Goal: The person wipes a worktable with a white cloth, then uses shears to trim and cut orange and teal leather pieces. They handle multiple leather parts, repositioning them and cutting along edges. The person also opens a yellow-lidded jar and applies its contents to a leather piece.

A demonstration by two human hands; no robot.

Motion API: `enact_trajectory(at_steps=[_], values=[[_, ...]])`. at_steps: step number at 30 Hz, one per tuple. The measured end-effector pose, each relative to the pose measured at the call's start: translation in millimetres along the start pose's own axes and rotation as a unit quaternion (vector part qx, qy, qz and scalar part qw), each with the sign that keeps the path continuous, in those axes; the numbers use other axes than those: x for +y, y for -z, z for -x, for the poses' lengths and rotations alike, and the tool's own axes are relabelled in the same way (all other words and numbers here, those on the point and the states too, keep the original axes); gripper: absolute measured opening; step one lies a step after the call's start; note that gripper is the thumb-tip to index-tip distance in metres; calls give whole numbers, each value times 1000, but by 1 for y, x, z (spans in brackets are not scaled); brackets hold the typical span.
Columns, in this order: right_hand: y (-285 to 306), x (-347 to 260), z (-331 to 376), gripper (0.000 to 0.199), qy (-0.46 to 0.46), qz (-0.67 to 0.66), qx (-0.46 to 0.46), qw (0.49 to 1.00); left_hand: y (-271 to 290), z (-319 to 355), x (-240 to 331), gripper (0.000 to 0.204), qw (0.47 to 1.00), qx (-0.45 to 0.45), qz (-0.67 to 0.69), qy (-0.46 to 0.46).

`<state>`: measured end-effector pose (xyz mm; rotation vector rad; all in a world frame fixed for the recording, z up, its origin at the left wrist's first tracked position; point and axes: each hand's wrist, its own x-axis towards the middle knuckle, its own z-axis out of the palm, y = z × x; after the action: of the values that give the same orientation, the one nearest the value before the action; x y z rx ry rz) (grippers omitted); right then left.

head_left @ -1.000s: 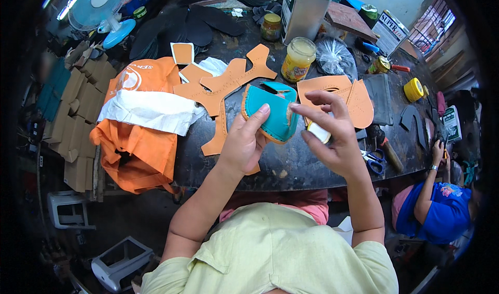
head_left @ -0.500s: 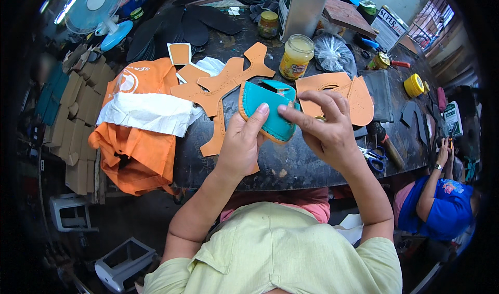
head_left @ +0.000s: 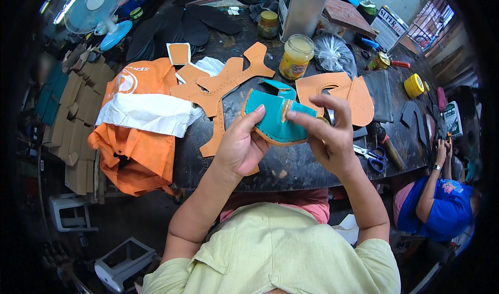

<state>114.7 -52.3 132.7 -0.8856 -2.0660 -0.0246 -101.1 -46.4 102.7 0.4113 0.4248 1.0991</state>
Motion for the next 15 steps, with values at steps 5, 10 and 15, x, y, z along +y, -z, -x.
enact_trajectory(at_steps=[5,10,15], values=[[-4,-5,0,65,-86,-18,-39,995,7,1,1,36,1000,-23,-16,3],[5,10,0,46,-107,-112,-41,987,35,-15,22,40,994,-13,-100,-44],[24,66,2,62,-256,-7,-65,964,80,-36,61,49,938,52,-338,-64]])
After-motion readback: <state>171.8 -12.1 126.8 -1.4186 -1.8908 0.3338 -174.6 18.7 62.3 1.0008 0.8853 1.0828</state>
